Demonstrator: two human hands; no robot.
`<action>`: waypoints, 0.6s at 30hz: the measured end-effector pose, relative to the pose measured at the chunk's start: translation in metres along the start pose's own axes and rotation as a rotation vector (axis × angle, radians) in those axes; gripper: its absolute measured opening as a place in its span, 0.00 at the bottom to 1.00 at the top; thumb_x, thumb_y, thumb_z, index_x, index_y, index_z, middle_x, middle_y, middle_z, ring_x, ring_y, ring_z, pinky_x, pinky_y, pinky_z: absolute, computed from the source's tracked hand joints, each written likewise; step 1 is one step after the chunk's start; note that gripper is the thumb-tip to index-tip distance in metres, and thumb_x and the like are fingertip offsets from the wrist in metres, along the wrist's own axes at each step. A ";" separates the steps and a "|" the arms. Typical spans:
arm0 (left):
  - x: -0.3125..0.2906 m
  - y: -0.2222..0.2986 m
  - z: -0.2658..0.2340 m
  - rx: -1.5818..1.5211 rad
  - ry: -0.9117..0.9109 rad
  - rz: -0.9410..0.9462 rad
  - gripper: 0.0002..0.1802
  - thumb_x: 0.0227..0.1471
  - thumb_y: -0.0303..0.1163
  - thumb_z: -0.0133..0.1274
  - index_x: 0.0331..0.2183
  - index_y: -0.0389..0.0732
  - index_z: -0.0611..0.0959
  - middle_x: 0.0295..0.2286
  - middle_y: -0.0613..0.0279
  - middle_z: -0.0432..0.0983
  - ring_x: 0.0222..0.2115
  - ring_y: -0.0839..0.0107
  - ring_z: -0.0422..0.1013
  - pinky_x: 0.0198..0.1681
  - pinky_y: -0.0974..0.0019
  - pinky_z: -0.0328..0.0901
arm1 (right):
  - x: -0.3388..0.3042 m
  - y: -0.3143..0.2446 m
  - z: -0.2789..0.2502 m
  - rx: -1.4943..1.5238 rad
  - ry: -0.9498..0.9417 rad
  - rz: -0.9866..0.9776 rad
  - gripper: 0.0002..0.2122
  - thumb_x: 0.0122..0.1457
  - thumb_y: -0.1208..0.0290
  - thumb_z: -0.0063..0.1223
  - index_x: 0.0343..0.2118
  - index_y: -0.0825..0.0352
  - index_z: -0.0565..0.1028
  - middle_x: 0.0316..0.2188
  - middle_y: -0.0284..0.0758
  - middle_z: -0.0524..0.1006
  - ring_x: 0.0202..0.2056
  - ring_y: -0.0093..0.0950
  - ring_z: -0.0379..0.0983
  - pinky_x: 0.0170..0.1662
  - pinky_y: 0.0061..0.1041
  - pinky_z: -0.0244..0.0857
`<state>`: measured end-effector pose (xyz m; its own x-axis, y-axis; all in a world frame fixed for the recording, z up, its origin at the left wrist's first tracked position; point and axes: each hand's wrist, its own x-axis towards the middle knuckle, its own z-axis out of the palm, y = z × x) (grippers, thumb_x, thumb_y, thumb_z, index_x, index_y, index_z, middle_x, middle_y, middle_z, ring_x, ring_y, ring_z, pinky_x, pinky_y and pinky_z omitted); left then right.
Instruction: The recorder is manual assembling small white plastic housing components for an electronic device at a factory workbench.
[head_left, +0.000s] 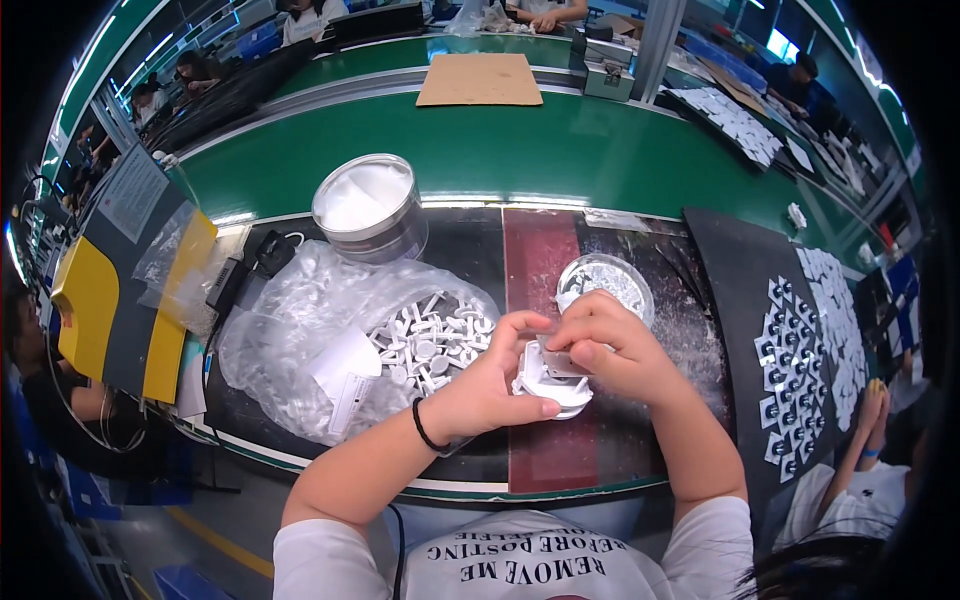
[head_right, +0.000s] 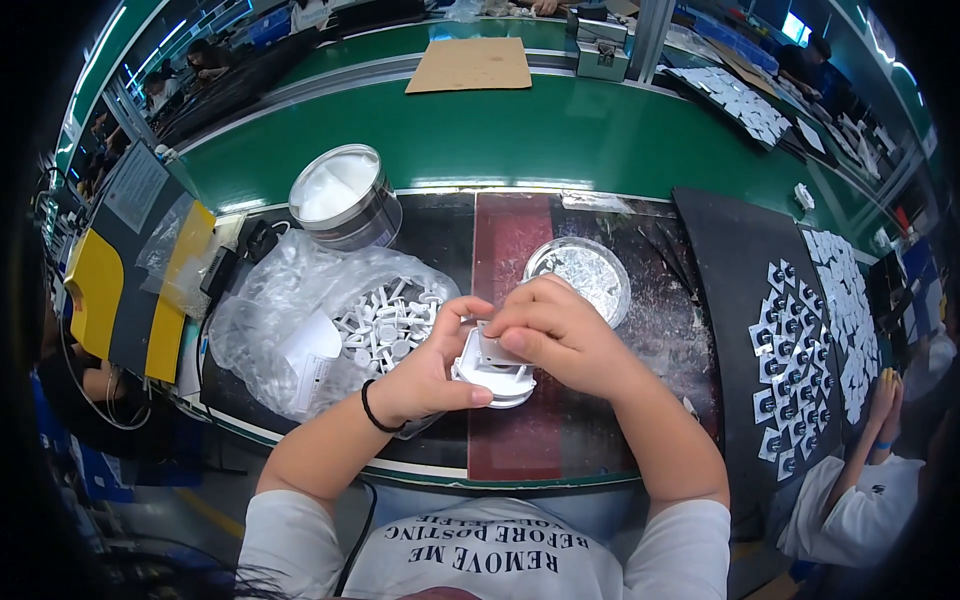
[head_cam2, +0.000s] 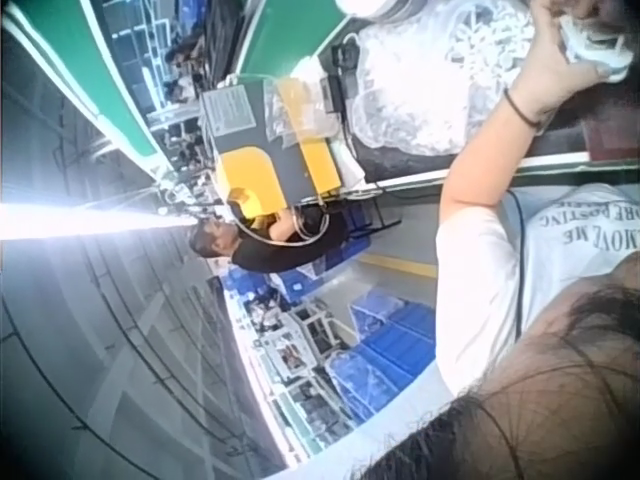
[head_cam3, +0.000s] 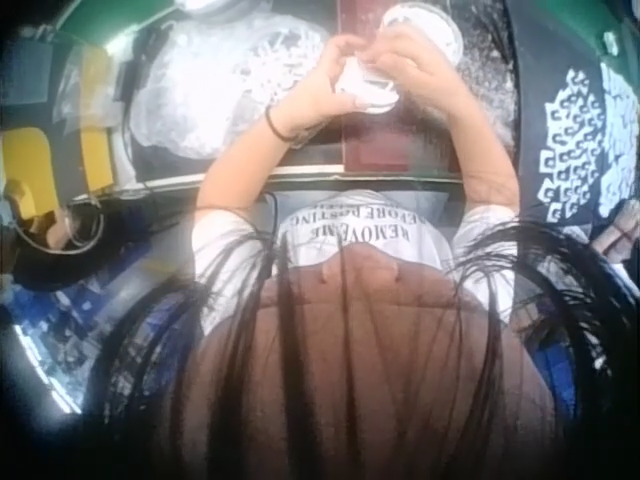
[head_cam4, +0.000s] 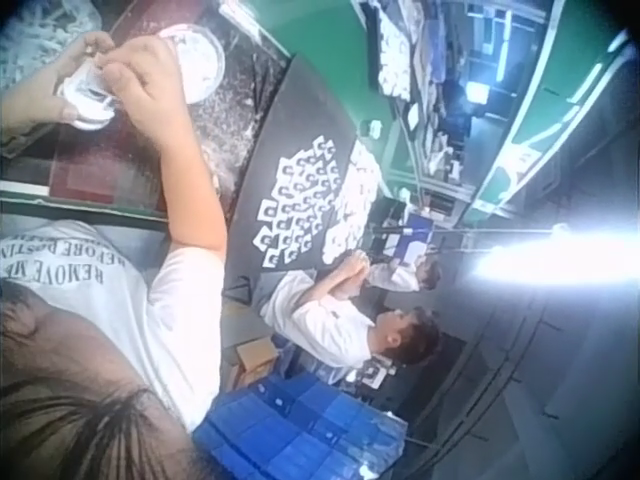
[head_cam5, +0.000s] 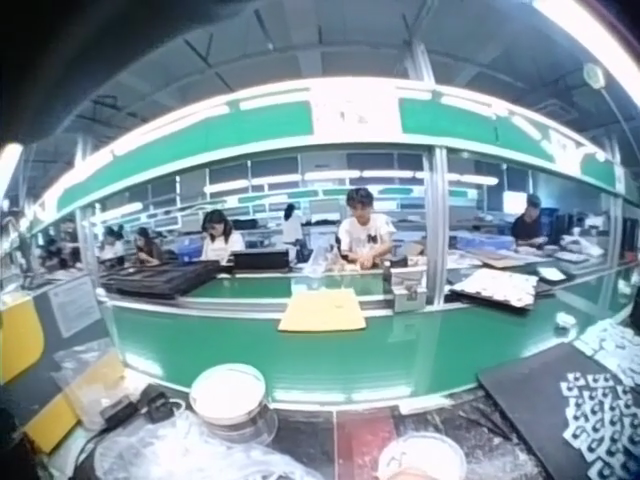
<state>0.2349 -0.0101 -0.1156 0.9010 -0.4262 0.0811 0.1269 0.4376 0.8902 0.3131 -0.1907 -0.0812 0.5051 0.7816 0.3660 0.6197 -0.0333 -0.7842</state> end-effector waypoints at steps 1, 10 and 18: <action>-0.001 0.002 0.001 -0.022 0.021 0.030 0.42 0.38 0.21 0.57 0.50 0.43 0.50 0.44 0.57 0.58 0.47 0.71 0.59 0.49 0.68 0.56 | 0.000 -0.003 -0.001 0.033 -0.013 0.005 0.11 0.47 0.64 0.53 0.33 0.63 0.76 0.34 0.32 0.70 0.39 0.31 0.63 0.45 0.29 0.55; 0.000 -0.006 -0.007 0.714 0.035 0.426 0.43 0.32 0.27 0.61 0.49 0.42 0.54 0.47 0.48 0.57 0.49 0.59 0.59 0.51 0.62 0.55 | 0.000 -0.018 -0.007 -0.403 -0.058 -0.275 0.14 0.37 0.66 0.62 0.31 0.60 0.76 0.38 0.28 0.73 0.42 0.30 0.65 0.46 0.31 0.56; 0.002 -0.001 -0.003 0.789 -0.046 0.551 0.44 0.31 0.27 0.61 0.49 0.44 0.55 0.49 0.47 0.55 0.50 0.54 0.57 0.51 0.60 0.55 | -0.002 -0.020 -0.004 -0.453 0.094 -0.438 0.14 0.32 0.68 0.62 0.28 0.58 0.75 0.34 0.26 0.74 0.36 0.27 0.67 0.39 0.27 0.60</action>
<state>0.2380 -0.0086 -0.1175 0.7316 -0.3582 0.5801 -0.6395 -0.0657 0.7659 0.3025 -0.1945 -0.0644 0.1850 0.7253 0.6631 0.9629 0.0012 -0.2699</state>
